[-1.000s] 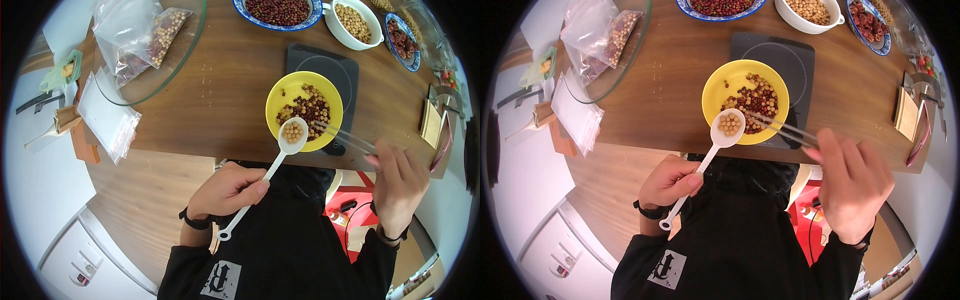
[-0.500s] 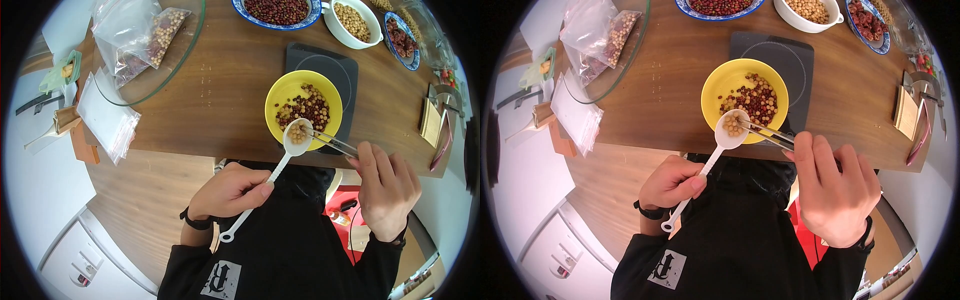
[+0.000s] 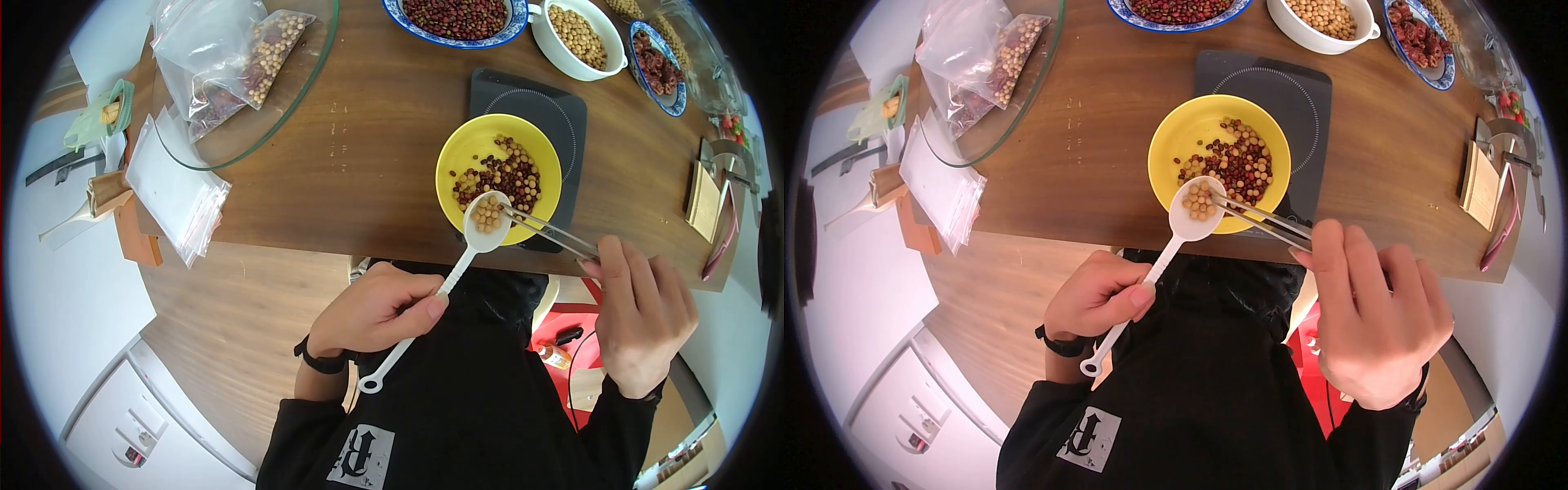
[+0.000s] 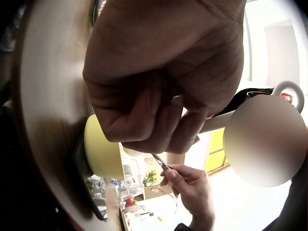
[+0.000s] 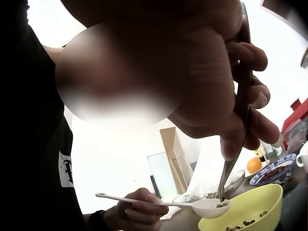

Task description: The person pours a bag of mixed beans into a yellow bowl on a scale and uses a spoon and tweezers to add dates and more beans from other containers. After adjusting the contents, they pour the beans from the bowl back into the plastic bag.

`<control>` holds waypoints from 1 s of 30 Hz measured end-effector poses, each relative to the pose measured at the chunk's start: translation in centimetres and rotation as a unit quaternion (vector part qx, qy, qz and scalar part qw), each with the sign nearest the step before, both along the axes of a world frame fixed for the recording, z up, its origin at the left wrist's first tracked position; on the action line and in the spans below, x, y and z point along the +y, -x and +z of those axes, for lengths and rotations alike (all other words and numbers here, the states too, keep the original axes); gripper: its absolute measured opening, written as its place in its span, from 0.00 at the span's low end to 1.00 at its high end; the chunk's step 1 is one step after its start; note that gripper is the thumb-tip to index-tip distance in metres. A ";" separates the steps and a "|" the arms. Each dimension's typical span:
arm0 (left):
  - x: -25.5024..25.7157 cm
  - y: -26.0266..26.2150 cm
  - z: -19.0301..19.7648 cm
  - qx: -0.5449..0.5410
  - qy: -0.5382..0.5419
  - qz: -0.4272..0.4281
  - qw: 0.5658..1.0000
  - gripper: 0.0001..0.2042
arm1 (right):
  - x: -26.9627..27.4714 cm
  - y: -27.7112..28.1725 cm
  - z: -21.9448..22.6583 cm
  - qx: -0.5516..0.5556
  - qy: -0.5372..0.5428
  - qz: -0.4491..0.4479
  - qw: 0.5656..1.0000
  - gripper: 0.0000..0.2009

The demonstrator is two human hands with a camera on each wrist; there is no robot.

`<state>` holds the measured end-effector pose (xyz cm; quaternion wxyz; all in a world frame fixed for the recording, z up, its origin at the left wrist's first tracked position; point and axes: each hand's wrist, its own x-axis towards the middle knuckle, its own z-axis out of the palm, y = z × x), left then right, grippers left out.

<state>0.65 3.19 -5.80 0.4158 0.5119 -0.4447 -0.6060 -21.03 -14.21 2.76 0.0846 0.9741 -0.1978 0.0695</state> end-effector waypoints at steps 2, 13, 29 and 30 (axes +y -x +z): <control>-0.1 0.0 0.0 0.000 -0.006 -0.001 1.000 0.17 | -0.2 0.1 0.2 -0.016 0.000 -0.012 1.000 0.14; 1.2 -2.1 0.7 0.027 -0.058 0.045 0.997 0.18 | -1.5 1.6 -2.2 -0.054 -0.052 -0.144 0.987 0.13; -12.0 -4.6 6.7 0.048 -0.109 -0.002 0.993 0.19 | -0.5 7.4 -7.7 -0.253 -0.317 -0.384 0.830 0.13; -13.1 -4.6 6.5 0.061 -0.098 -0.001 0.993 0.19 | -0.4 7.5 -8.0 -0.262 -0.310 -0.385 0.829 0.13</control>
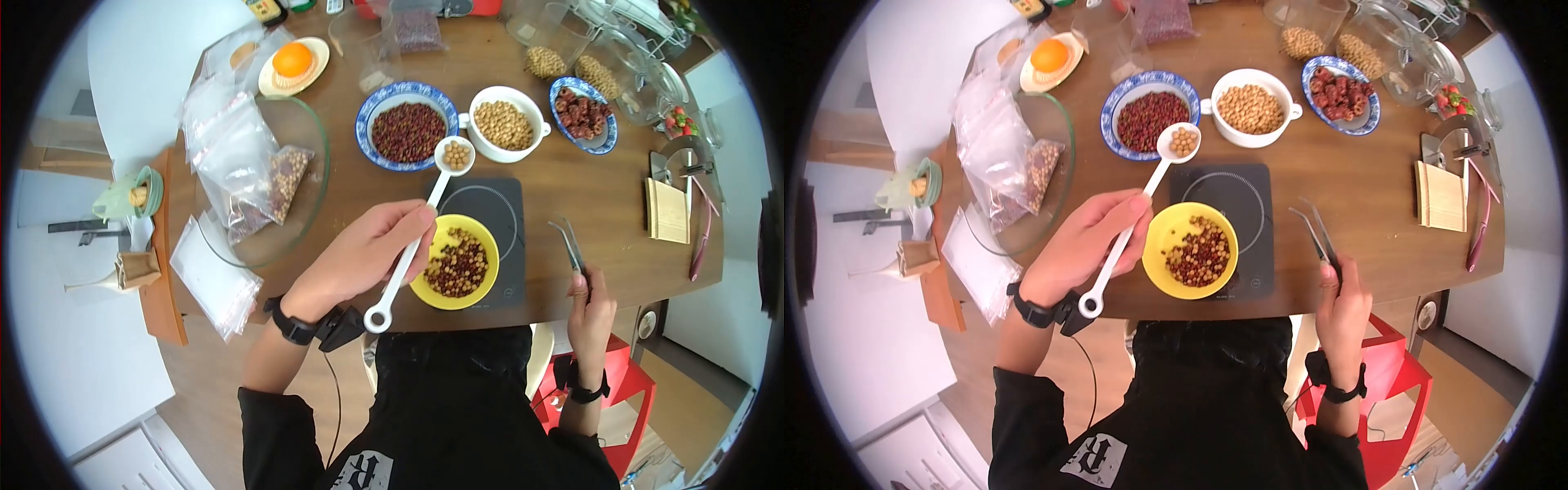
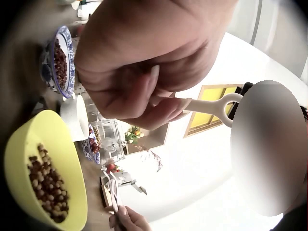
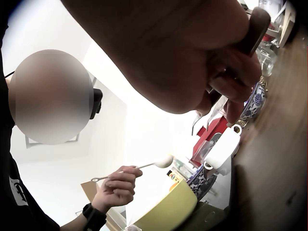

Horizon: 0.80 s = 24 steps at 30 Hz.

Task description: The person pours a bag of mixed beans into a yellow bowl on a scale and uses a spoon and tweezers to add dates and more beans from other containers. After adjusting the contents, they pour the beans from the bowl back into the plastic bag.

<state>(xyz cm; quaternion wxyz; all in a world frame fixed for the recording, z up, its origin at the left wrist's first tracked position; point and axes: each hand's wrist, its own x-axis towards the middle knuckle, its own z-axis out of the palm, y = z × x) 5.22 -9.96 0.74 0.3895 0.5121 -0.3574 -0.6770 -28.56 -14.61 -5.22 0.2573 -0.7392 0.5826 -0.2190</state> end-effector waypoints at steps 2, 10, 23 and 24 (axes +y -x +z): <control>-2.4 0.2 -0.3 0.001 0.023 -0.007 1.000 0.19 | 0.2 0.3 -0.5 0.002 -0.017 -0.011 1.000 0.13; -10.8 2.2 -2.7 -0.262 0.114 -0.011 0.958 0.15 | 0.0 1.4 -3.1 0.016 0.040 -0.011 0.999 0.12; -7.9 3.5 -1.7 -0.614 0.305 -0.046 0.727 0.11 | -2.3 0.9 -4.8 0.136 0.022 -0.005 0.990 0.13; -6.7 3.2 -1.0 -0.555 0.290 -0.025 0.780 0.11 | -2.5 0.9 -4.8 0.158 0.030 0.000 0.987 0.13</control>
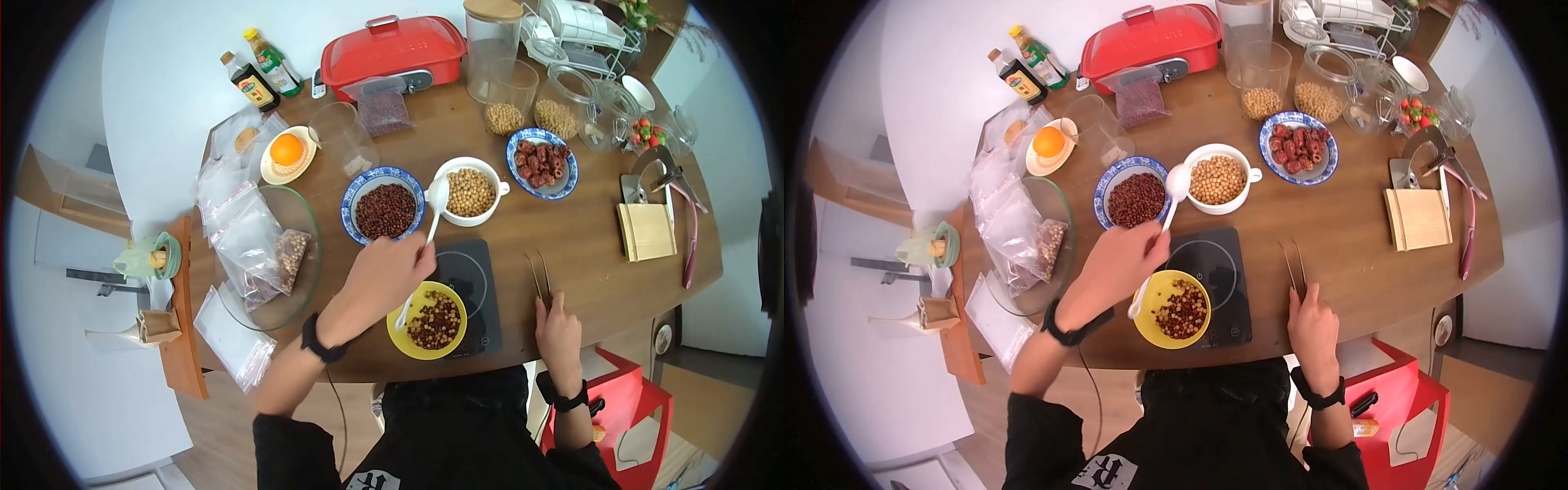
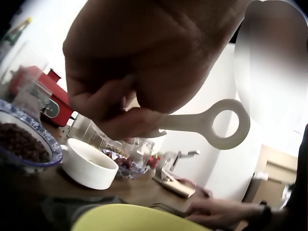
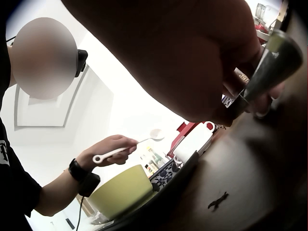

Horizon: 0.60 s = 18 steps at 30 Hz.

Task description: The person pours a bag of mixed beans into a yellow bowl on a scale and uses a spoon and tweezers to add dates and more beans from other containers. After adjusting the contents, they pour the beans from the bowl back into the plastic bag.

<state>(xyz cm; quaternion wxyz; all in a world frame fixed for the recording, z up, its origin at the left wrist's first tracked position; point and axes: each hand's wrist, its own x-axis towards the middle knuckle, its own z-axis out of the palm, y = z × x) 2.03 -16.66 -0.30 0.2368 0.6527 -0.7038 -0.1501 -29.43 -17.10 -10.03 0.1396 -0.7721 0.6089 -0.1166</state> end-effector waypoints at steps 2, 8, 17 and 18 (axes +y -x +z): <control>3.1 -0.6 2.0 0.152 -0.092 0.032 0.984 0.12 | -0.6 -0.2 0.0 0.020 0.012 0.010 1.000 0.13; 13.6 -0.4 2.5 0.658 -0.260 0.170 0.686 0.08 | -2.1 -1.0 0.4 0.118 0.035 0.041 0.992 0.13; 17.8 3.6 -1.2 0.744 -0.208 0.139 0.620 0.09 | -4.3 -1.6 -0.7 0.125 0.106 0.083 0.983 0.14; 17.9 3.8 -1.5 0.760 -0.189 0.133 0.608 0.09 | -4.3 -1.2 -0.8 0.119 0.101 0.086 0.984 0.15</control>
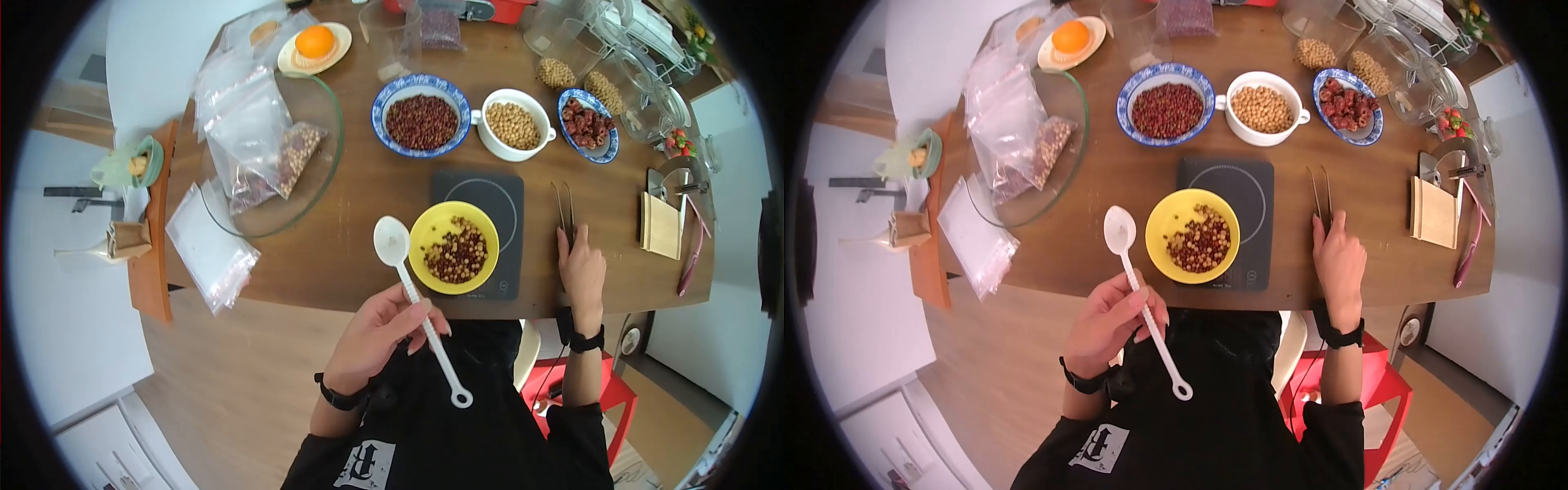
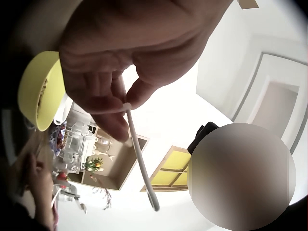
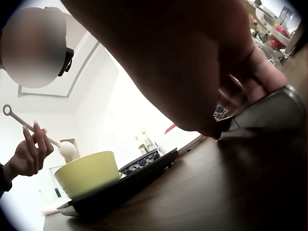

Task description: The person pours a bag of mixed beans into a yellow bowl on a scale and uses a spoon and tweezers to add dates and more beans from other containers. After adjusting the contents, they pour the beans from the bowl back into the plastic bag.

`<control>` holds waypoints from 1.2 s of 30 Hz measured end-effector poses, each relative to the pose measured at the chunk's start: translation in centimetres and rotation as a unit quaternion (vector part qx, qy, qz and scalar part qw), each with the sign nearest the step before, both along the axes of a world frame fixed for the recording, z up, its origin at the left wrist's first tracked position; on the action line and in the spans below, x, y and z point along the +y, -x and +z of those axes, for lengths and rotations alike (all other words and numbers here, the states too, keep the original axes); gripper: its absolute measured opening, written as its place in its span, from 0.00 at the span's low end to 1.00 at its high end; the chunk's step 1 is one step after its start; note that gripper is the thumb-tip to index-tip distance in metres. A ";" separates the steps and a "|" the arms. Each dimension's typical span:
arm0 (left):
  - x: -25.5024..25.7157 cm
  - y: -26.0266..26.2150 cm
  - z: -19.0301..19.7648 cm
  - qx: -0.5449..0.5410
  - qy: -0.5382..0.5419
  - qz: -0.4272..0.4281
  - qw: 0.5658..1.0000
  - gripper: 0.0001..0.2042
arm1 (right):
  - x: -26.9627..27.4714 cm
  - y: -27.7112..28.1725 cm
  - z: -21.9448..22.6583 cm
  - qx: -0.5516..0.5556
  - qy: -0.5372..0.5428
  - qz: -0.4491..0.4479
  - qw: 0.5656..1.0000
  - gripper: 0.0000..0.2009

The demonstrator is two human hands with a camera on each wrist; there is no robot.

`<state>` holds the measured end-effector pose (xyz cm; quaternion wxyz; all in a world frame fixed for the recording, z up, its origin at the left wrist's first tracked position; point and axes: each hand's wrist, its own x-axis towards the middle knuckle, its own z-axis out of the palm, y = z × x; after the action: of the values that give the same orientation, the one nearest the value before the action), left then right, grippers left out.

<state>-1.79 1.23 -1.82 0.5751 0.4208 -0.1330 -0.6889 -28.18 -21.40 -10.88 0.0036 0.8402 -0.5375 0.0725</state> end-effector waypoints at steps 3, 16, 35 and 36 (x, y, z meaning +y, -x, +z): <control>0.2 0.9 -0.7 0.027 0.021 0.025 0.999 0.09 | 0.2 0.2 0.3 -0.047 -0.012 0.011 0.999 0.15; 0.8 2.2 -2.4 0.051 -0.012 0.008 0.999 0.10 | -0.5 0.1 1.2 0.040 -0.026 0.027 0.998 0.16; -4.5 0.0 -2.1 0.046 0.009 0.023 0.999 0.11 | 5.1 -2.2 8.8 -0.149 -0.061 0.176 0.971 0.27; -5.0 0.1 -2.1 0.053 0.032 0.003 0.998 0.10 | 6.2 -3.0 9.1 -0.249 -0.099 0.264 0.927 0.32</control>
<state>-1.91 -3.73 -3.96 0.5966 0.3661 -0.1229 -0.7036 -25.19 -15.20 -1.80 -0.2325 0.9028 -0.2842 0.2241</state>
